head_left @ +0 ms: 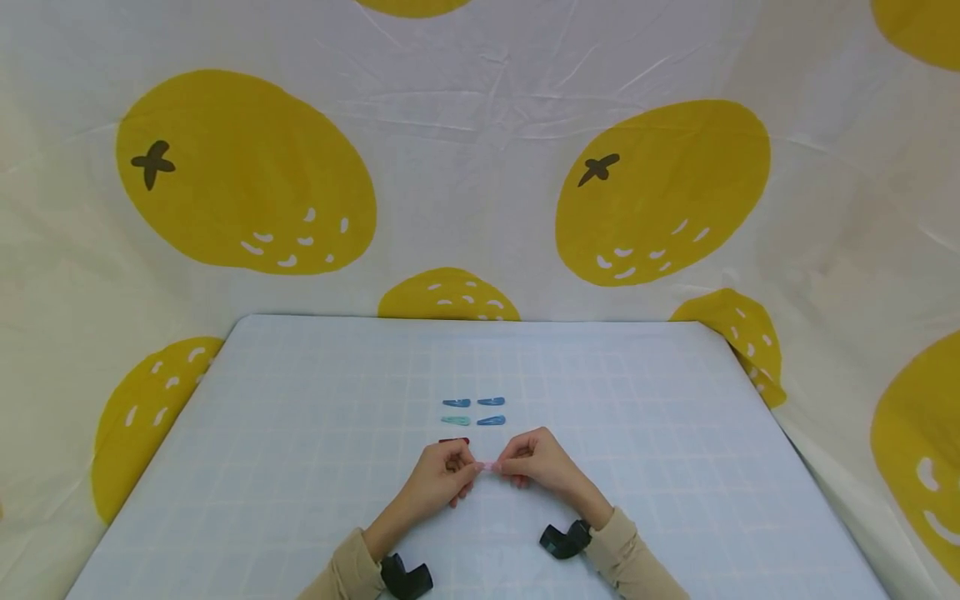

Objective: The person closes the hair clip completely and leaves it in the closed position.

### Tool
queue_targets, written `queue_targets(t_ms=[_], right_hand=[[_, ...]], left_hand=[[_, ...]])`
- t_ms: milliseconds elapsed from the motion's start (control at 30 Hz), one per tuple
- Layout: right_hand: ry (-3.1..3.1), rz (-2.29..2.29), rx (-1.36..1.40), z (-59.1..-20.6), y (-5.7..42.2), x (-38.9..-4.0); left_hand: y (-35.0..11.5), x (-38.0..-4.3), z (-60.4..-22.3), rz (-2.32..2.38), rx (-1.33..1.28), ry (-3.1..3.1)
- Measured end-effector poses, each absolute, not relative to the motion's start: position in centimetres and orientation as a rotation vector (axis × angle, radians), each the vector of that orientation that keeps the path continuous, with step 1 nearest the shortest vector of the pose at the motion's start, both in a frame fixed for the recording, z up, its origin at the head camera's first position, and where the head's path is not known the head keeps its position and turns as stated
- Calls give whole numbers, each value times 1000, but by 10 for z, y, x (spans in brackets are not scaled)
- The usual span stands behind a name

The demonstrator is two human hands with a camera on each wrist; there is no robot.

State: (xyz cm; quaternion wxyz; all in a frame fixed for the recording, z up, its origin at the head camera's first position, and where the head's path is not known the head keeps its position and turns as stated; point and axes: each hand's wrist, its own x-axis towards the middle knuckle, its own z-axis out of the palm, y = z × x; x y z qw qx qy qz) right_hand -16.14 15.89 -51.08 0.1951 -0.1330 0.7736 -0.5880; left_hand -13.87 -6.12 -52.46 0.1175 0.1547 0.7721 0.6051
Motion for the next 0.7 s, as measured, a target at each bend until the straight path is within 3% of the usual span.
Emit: queue_targets(t_ms=[700], right_hand=[[2209, -1662, -373, -512, 157, -160]], left_hand=[[-60, -138, -525, 1754, 470, 2305]])
